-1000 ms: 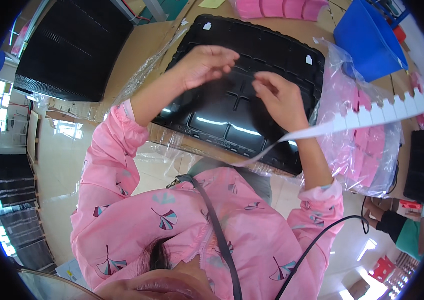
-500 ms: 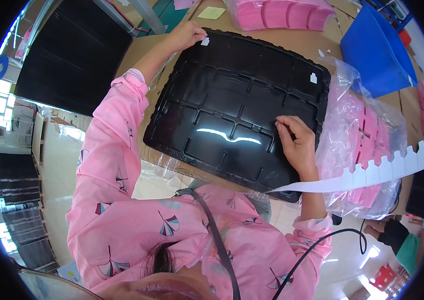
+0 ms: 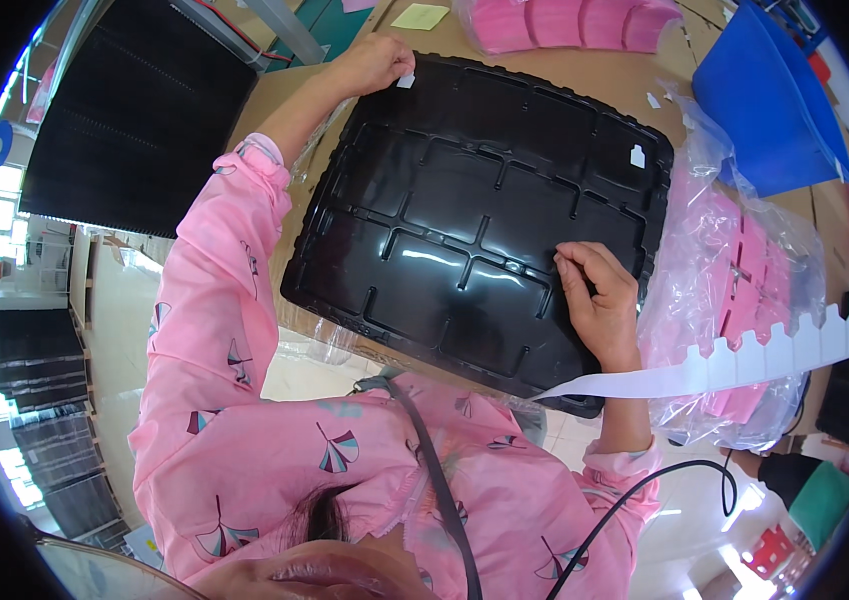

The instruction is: The worker is preparing a product by attaching foam pads to a black plastic tray and wrapping it in protective film.

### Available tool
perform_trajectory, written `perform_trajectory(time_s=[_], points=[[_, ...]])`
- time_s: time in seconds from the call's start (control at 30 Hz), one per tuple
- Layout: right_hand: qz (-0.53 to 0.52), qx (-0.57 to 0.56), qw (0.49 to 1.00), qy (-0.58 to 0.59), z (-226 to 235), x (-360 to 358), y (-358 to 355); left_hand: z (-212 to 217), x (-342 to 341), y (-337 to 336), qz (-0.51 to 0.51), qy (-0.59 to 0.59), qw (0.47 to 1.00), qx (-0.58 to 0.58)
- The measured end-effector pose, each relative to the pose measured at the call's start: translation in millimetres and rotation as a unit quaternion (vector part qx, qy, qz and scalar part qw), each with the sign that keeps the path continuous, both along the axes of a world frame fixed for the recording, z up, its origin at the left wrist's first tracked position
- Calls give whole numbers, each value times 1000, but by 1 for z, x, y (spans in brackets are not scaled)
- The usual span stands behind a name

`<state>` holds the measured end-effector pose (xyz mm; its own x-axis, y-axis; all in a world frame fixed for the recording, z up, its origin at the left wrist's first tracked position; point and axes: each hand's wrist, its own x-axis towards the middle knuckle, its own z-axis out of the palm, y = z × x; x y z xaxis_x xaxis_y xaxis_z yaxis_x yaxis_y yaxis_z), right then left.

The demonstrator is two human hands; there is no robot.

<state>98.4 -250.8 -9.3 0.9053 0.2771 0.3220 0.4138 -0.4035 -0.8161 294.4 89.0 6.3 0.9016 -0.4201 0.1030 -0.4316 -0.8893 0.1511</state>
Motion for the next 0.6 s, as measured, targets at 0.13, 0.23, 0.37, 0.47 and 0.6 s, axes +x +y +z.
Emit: perform_trajectory(time_s=[0.13,0.23,0.37,0.47,0.6], points=[[-1,-1,1000,4,0,0,0,-2,-3,0,-5,-14,1000,1],[-5,2,1000,-1,-1,0,0,-4,-4,3,-28,-25,999,-22],[-6,-1,1000,5,-1,0,-1,-11,-4,8,-52,-66,995,-59],[-5,0,1000,10,0,0,0,-8,-3,6,-33,-48,997,-44],[-7,-1,1000,8,1,-1,0,-4,-1,2,-18,-22,1000,-10]])
